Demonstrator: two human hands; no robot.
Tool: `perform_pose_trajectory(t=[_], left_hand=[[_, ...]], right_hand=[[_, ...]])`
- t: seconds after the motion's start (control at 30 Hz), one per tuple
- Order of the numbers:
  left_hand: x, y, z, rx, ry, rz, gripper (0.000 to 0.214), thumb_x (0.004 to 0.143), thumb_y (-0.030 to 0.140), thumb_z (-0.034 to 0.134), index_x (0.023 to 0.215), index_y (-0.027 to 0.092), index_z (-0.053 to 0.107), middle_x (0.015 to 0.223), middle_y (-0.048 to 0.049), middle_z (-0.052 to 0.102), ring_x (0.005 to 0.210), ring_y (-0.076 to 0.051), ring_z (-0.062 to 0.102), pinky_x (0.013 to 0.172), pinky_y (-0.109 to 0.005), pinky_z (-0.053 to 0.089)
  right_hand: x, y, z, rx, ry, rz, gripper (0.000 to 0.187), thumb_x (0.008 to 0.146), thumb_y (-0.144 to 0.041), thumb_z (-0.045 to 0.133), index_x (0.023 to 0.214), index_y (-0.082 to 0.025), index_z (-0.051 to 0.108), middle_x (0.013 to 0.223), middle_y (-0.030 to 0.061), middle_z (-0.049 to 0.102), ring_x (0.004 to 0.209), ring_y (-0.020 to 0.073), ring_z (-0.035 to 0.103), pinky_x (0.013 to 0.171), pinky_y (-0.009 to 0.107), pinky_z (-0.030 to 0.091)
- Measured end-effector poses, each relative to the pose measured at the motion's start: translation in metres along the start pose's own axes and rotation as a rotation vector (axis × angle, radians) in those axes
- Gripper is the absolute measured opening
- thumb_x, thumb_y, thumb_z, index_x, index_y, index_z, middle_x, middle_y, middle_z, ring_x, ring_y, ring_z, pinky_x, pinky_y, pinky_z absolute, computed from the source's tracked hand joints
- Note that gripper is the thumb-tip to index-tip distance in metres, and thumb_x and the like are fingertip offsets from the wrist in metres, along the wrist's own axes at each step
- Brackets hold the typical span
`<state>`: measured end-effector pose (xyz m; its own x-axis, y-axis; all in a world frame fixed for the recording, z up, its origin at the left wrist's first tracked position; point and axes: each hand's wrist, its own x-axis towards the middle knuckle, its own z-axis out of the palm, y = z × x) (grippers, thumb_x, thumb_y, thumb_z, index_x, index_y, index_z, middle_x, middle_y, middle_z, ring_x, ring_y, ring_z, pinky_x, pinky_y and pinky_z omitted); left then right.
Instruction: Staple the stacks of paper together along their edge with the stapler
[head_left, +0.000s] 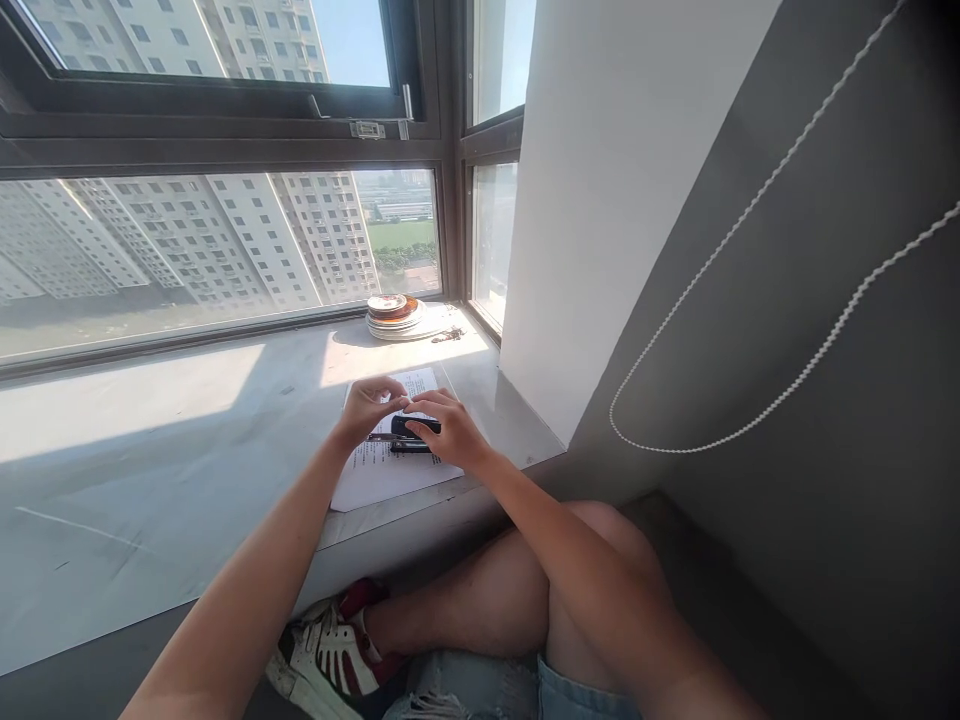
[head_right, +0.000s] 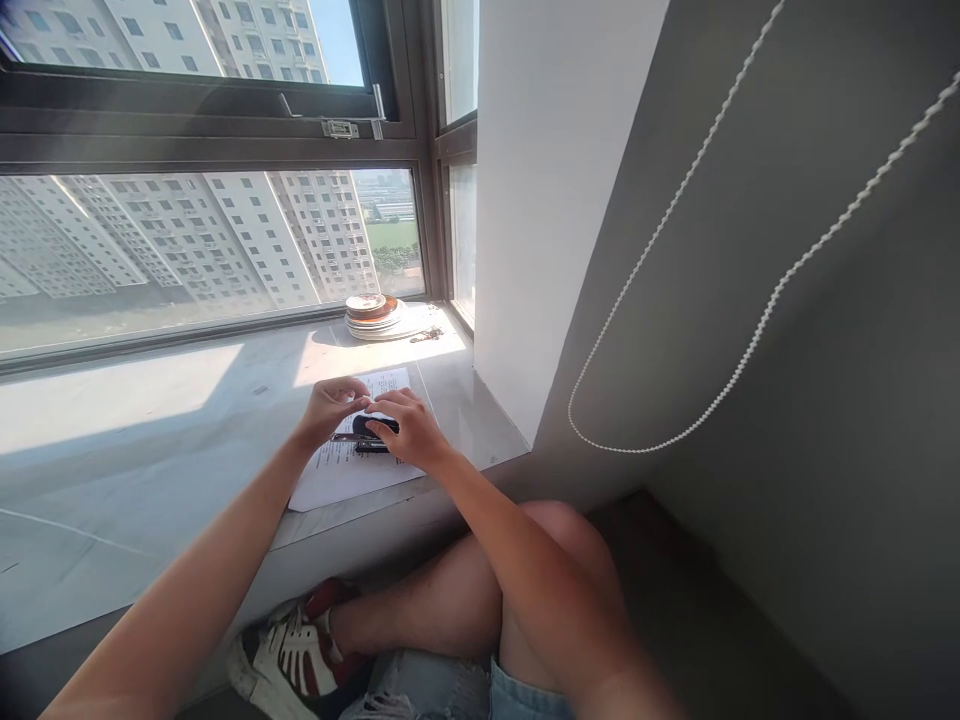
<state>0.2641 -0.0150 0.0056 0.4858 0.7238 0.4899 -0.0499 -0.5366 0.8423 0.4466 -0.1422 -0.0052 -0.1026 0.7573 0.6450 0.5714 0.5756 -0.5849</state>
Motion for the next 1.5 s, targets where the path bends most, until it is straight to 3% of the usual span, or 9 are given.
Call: perform_pose_trajectory(t=[0.2,0.3,0.43,0.6,0.77,0.9,1.13,1.33,1.5], left_hand=[[0.0,-0.001,0.003,-0.019,-0.037,0.003,0.038,0.071,0.057,0.096,0.08,0.022,0.083,0.078,-0.0069,0.073,0.076,-0.024,0.061,0.077,-0.038,0.047],[0.004,-0.005,-0.005,-0.045,0.042,0.017,0.053,0.087,0.073,0.073,0.093,0.021,0.083,0.084,-0.0099,0.074,0.079,-0.025,0.061,0.079,-0.039,0.047],[0.009,-0.024,-0.05,0.355,0.466,-0.067,0.026,0.095,0.045,0.068,0.093,0.022,0.08,0.091,-0.0093,0.074,0.09,-0.028,0.064,0.094,-0.042,0.048],[0.003,-0.052,-0.104,0.843,0.631,-0.442,0.023,0.091,0.026,0.061,0.106,0.016,0.076,0.125,-0.0207,0.07,0.125,-0.039,0.06,0.118,-0.056,0.039],[0.002,-0.064,-0.103,0.926,0.582,-0.63,0.048,0.093,0.031,0.061,0.135,0.009,0.068,0.163,-0.0311,0.045,0.158,-0.05,0.03,0.126,-0.072,0.021],[0.004,-0.064,-0.096,0.992,0.447,-0.686,0.048,0.096,0.028,0.055,0.139,0.008,0.067,0.165,-0.0293,0.046,0.159,-0.046,0.031,0.129,-0.071,0.017],[0.0,-0.054,-0.096,1.102,0.48,-0.681,0.042,0.093,0.024,0.056,0.13,0.009,0.07,0.146,-0.0306,0.057,0.146,-0.046,0.047,0.116,-0.058,0.044],[0.003,-0.059,-0.096,1.106,0.428,-0.687,0.057,0.095,0.026,0.057,0.149,0.012,0.06,0.166,-0.0279,0.042,0.156,-0.046,0.036,0.124,-0.067,0.033],[0.003,-0.062,-0.096,1.104,0.378,-0.676,0.047,0.094,0.022,0.055,0.139,0.016,0.068,0.156,-0.0231,0.058,0.15,-0.042,0.047,0.125,-0.068,0.031]], right_hand=[[0.0,-0.006,-0.002,0.057,0.036,0.03,0.017,0.102,-0.024,0.068,0.113,-0.025,0.081,0.116,0.0062,0.081,0.115,0.0243,0.067,0.103,0.041,0.056],[0.005,-0.005,-0.012,0.071,0.084,0.114,0.016,0.1,-0.03,0.068,0.109,-0.026,0.081,0.115,0.0052,0.081,0.113,0.0244,0.069,0.104,0.042,0.055],[0.012,0.019,-0.041,0.021,0.127,0.419,0.02,0.101,-0.035,0.063,0.102,-0.024,0.08,0.108,0.0032,0.082,0.099,0.0211,0.073,0.094,0.037,0.056],[0.01,0.072,-0.07,-0.227,-0.038,0.598,0.023,0.095,-0.021,0.066,0.115,-0.02,0.078,0.118,0.0057,0.081,0.097,0.0193,0.071,0.092,0.032,0.055],[0.008,0.1,-0.064,-0.277,-0.09,0.527,0.034,0.097,-0.017,0.065,0.13,-0.018,0.074,0.136,0.0097,0.075,0.123,0.0242,0.064,0.11,0.037,0.049],[0.009,0.106,-0.055,-0.316,-0.087,0.501,0.04,0.097,-0.015,0.064,0.136,-0.019,0.071,0.148,0.0115,0.068,0.14,0.0296,0.051,0.121,0.043,0.04],[0.01,0.111,-0.057,-0.285,-0.037,0.533,0.039,0.096,-0.017,0.066,0.134,-0.019,0.074,0.127,0.0103,0.077,0.128,0.0278,0.06,0.11,0.04,0.05],[0.011,0.114,-0.057,-0.245,0.051,0.554,0.019,0.089,-0.015,0.071,0.102,-0.021,0.084,0.133,0.0089,0.076,0.123,0.0262,0.065,0.11,0.039,0.051],[0.01,0.113,-0.055,-0.212,0.157,0.584,0.02,0.086,-0.011,0.065,0.093,-0.021,0.082,0.125,0.0066,0.078,0.11,0.0219,0.07,0.099,0.034,0.056]])
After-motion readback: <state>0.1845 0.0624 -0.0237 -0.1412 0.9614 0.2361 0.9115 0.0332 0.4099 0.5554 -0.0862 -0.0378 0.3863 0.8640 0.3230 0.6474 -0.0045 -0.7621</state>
